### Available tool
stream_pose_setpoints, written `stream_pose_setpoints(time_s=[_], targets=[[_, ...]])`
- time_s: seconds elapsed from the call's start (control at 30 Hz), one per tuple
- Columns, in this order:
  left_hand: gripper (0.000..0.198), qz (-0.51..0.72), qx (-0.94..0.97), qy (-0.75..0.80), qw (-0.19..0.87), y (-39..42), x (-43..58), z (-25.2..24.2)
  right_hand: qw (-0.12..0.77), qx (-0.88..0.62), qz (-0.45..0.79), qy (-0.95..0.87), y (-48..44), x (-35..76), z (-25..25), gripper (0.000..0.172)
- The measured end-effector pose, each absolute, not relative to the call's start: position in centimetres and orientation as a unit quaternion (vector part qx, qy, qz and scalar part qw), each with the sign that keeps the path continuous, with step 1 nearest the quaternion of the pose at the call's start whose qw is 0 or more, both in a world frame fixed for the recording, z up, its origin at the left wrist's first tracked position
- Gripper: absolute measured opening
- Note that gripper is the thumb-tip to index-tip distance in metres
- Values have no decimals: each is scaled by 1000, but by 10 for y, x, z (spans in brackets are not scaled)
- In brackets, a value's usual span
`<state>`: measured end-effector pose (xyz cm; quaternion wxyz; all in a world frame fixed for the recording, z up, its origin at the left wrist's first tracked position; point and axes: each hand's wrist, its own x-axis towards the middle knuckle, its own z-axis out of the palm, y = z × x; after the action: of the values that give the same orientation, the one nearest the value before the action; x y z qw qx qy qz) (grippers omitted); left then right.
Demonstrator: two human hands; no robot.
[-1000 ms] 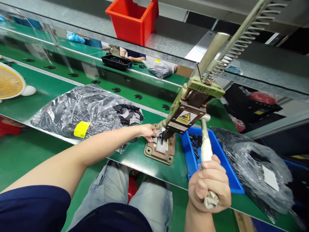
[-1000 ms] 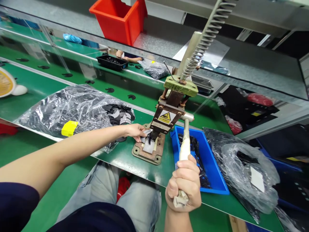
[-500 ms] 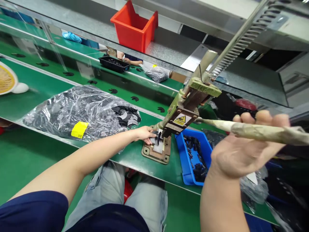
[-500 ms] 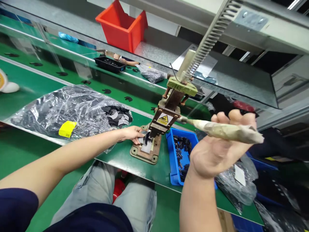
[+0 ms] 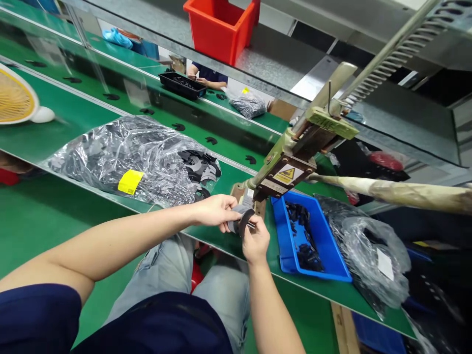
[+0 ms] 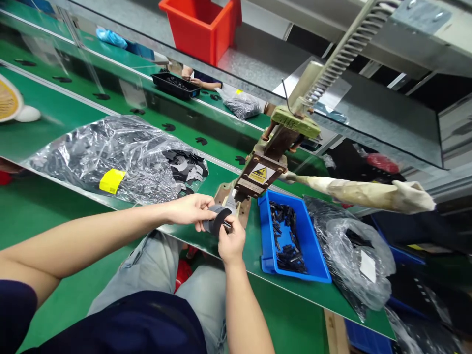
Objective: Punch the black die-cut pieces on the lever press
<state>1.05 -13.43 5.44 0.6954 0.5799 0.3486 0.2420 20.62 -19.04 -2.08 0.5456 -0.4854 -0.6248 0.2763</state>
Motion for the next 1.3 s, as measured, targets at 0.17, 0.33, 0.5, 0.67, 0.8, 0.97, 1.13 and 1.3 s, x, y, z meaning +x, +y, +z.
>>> stream_pose_setpoints(time_s=[0.17,0.33,0.5,0.67,0.8,0.97,1.13,1.3], targets=[[55,230,531,333,744,-144,11,53,561,-492,251,-617,-200,197,-28,18],[56,224,556,327,731,-139,5,51,508,-482,209,-683,-203,210,-14,15],[42,322,688,401,512,-144,1,54,428,-451,157,-767,-201,230,5,14],[33,322,814,365,317,-156,11,54,402,-437,104,-798,-201,231,8,13],[40,302,771,385,407,-153,19,44,401,-426,82,-807,-205,232,8,13],[46,306,711,376,508,-152,24,36,396,-423,91,-810,-215,237,13,17],[42,332,642,354,593,-157,29,32,396,-445,132,-792,-223,244,23,19],[44,240,592,288,713,-167,30,30,391,-481,247,-745,-237,251,40,17]])
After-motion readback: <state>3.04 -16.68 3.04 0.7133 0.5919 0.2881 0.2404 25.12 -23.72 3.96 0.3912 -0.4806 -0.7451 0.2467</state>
